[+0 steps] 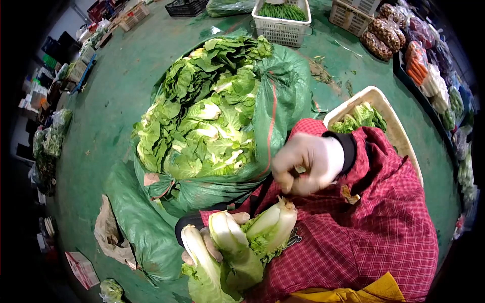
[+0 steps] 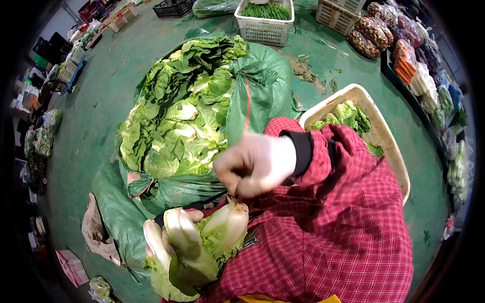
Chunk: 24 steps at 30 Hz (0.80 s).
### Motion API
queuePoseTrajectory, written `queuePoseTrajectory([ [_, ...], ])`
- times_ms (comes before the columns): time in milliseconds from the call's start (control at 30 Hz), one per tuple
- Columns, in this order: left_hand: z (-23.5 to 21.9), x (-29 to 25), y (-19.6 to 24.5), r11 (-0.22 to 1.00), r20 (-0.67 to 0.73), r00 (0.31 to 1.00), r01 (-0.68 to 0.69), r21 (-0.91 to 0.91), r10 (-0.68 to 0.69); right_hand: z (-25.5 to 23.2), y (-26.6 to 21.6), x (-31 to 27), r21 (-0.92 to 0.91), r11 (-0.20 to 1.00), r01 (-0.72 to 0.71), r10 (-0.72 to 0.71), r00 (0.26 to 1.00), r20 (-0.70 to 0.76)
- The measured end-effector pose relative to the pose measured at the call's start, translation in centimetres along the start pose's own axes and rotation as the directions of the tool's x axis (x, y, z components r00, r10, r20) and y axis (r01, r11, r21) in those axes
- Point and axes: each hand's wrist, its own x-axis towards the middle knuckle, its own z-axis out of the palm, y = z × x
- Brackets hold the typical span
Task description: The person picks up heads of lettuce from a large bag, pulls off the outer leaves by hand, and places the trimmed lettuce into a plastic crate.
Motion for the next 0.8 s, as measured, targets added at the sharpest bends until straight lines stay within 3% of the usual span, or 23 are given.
queuePoseTrajectory([
  [67, -0.1, -0.2, -0.1, 1.000, -0.005, 1.000, 0.004, 0.016, -0.004, -1.5, 1.1, 0.3, -0.020, 0.999, -0.036, 0.033, 0.990, -0.134],
  [100, -0.2, -0.2, -0.1, 1.000, -0.005, 1.000, 0.005, 0.023, -0.005, -2.5, 3.1, 0.7, -0.472, 0.882, -0.009, -0.093, 0.977, -0.191],
  [133, -0.3, -0.2, -0.2, 0.999, -0.007, 1.000, 0.006, 0.032, -0.006, -3.0, 4.0, 1.3, -0.820, 0.571, -0.020, -0.231, 0.955, -0.185],
  [200, -0.2, -0.3, -0.2, 0.999, -0.012, 1.000, 0.007, 0.043, -0.006, -2.3, 2.6, 0.4, -0.737, 0.671, -0.085, -0.088, 0.977, -0.192],
  [267, -0.3, -0.3, -0.1, 0.999, -0.012, 1.000, 0.010, 0.049, -0.009, -1.3, 0.7, -0.2, -0.250, 0.968, -0.021, 0.004, 0.998, -0.066],
  [300, -0.3, -0.2, -0.2, 0.999, -0.012, 1.000, 0.008, 0.049, -0.007, -0.6, 0.1, -0.3, -0.121, 0.992, -0.045, 0.051, 0.998, 0.048],
  [333, -0.3, -0.2, -0.1, 0.999, -0.015, 1.000, 0.007, 0.053, -0.006, 0.2, -0.1, 0.1, -0.204, 0.970, 0.129, -0.112, 0.989, 0.092],
  [400, -0.4, -0.2, -0.1, 0.998, -0.014, 1.000, 0.007, 0.059, -0.006, 0.5, -1.0, 0.1, -0.467, 0.876, 0.121, 0.003, 0.967, 0.257],
  [433, -0.5, -0.2, -0.1, 0.998, -0.017, 1.000, 0.008, 0.059, -0.006, 0.7, -1.4, 0.1, -0.490, 0.860, 0.142, -0.032, 0.974, 0.226],
  [533, -0.6, -0.3, 0.0, 0.998, -0.016, 1.000, 0.008, 0.065, -0.007, 0.3, -2.5, 0.5, -0.607, 0.790, 0.085, 0.121, 0.949, 0.290],
  [700, -0.6, -0.2, 0.2, 0.997, -0.009, 1.000, 0.012, 0.078, -0.012, 0.5, -3.3, 2.2, -0.603, 0.793, 0.091, 0.242, 0.860, 0.449],
  [800, -0.7, 0.1, 0.4, 0.997, 0.000, 1.000, 0.009, 0.074, -0.009, 0.6, -1.5, 1.9, -0.490, 0.866, 0.104, 0.176, 0.852, 0.492],
])
